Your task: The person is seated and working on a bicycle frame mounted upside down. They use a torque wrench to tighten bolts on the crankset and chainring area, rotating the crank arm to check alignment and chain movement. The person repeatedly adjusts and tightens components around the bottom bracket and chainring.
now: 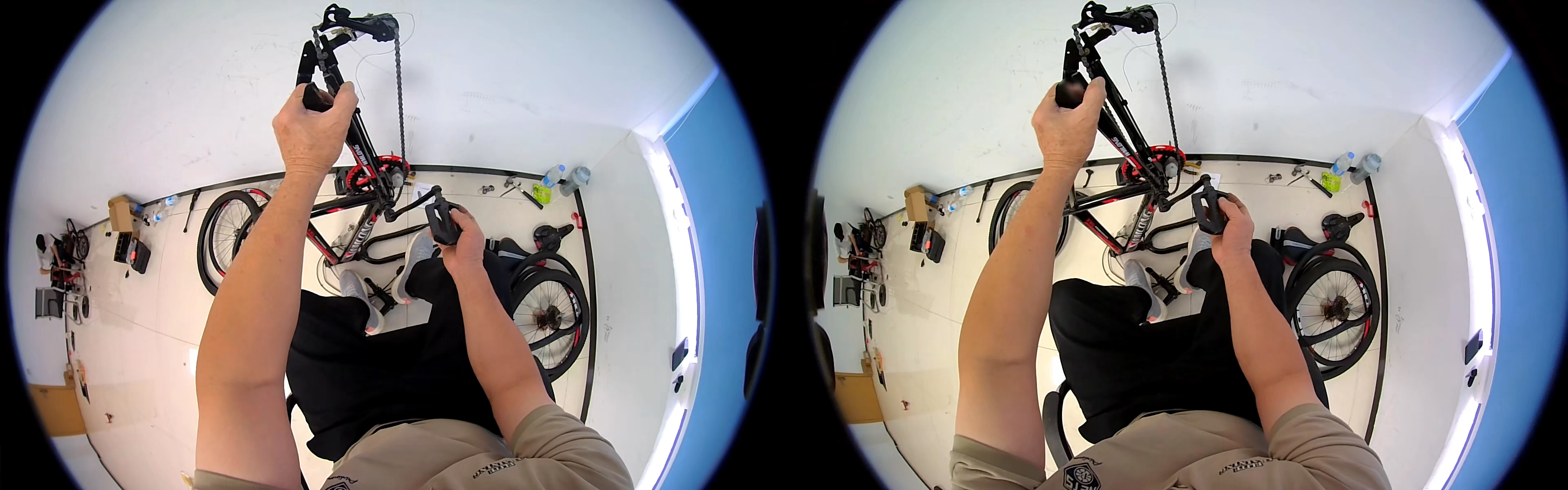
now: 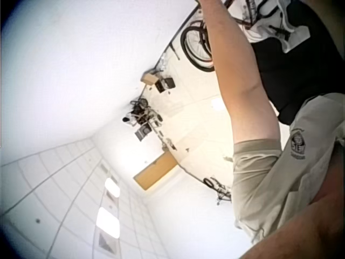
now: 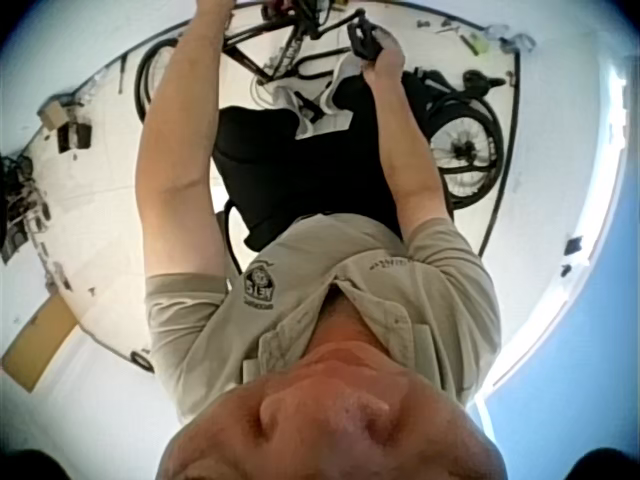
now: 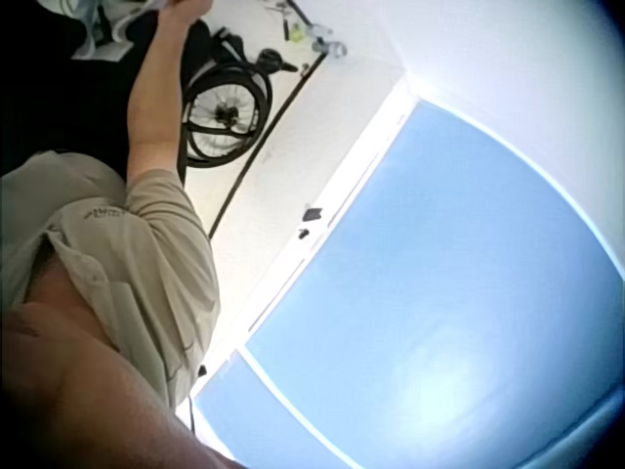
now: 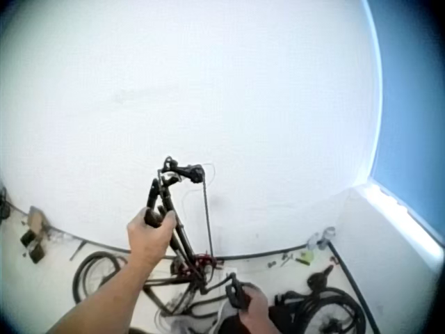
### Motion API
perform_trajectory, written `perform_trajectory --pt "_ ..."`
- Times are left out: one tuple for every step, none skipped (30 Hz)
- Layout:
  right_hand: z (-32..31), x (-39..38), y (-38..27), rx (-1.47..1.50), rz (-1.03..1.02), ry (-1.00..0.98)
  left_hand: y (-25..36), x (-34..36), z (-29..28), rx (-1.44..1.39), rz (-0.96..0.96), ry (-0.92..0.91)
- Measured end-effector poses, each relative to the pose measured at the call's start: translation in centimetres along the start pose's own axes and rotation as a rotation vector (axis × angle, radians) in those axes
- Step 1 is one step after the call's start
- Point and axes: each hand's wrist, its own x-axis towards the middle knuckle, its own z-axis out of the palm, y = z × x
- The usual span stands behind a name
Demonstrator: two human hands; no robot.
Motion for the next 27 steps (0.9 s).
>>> perform_trajectory --pt "0.6 -0.5 -0.1 -0.071 -0.051 0.035 -0.1 0.0 -0.1 0.000 0.002 0.002" --pt "1.0 -0.9 -0.2 -0.113 -0.080 0.039 -0.2 0.0 -0.1 -0.012 0.000 -0.002" --pt "1.3 -1.3 -0.3 -0.157 -0.111 0.041 -0.2 0.0 -0.1 -0.026 -0.002 -0.006" --pt "1.5 -1.5 -0.4 -0.200 -0.141 0.043 -0.3 0.0 -0.1 -0.039 -0.003 -0.009" --pt "1.5 -1.6 -0.3 -0.211 -0.130 0.015 -0.4 0.1 0.0 -0.055 -0.002 -0.004" --pt "1.5 -1.6 -0.4 -0.224 -0.118 -0.016 -0.5 0.2 0.1 -0.059 0.007 0.003" --pt "1.6 -1.7 -0.4 -0.236 -0.106 -0.047 -0.7 0.2 0.2 -0.063 0.017 0.011" --pt "1.5 -1.9 -0.4 -0.273 -0.054 -0.100 -0.9 0.4 0.3 -0.063 0.035 0.022" --pt "1.7 -2.4 -0.6 -0.309 -0.003 -0.151 -0.9 0.4 0.4 -0.057 0.044 0.023" --pt "1.8 -2.7 -0.7 -0.346 0.048 -0.202 -1.0 0.4 0.3 -0.055 0.040 0.014" --pt "2.0 -2.6 -0.6 -0.354 0.067 -0.216 -1.1 0.4 0.2 -0.054 0.036 0.005" --pt "1.9 -2.7 -0.3 -0.362 0.086 -0.221 -1.1 0.3 0.2 -0.048 0.039 0.003" --pt "1.7 -2.6 0.0 -0.370 0.105 -0.226 -1.1 0.3 0.1 -0.042 0.041 0.002" --pt "1.4 -2.4 0.3 -0.348 0.110 -0.217 -1.1 0.3 0.1 -0.036 0.043 -0.001" --pt "1.4 -2.4 0.5 -0.358 0.061 -0.172 -1.0 0.3 0.0 -0.028 0.046 0.000" --pt "1.5 -2.5 0.8 -0.368 0.011 -0.126 -1.0 0.3 -0.1 -0.021 0.048 -0.001" --pt "1.4 -2.5 0.9 -0.377 -0.040 -0.081 -0.9 0.3 -0.2 -0.015 0.051 -0.001" --pt "0.7 -2.1 1.1 -0.393 -0.123 -0.062 -0.8 0.2 0.0 -0.019 0.053 0.000" --pt "-0.1 -1.4 1.4 -0.407 -0.206 -0.041 -0.7 0.2 0.2 -0.022 0.056 -0.001" --pt "-0.9 -0.9 1.5 -0.421 -0.289 -0.020 -0.6 0.2 0.4 -0.026 0.059 -0.002" --pt "-0.8 -1.2 1.7 -0.376 -0.285 -0.017 -0.8 0.3 0.3 -0.018 0.062 0.008" --pt "-0.4 -2.1 1.7 -0.333 -0.284 -0.011 -1.0 0.3 0.3 -0.014 0.064 0.017" --pt "0.0 -3.0 1.7 -0.289 -0.283 -0.004 -1.1 0.3 0.3 -0.010 0.067 0.024" --pt "0.3 -3.9 1.6 -0.334 -0.325 0.006 -1.2 0.4 0.2 -0.016 0.072 0.033" --pt "0.6 -4.7 1.7 -0.376 -0.366 0.019 -1.3 0.5 0.2 -0.021 0.067 0.036" --pt "0.6 -5.3 2.0 -0.419 -0.406 0.031 -1.4 0.5 0.2 -0.026 0.062 0.039" --pt "0.4 -5.6 2.4 -0.367 -0.378 0.010 -1.2 0.5 0.4 -0.035 0.058 0.037"
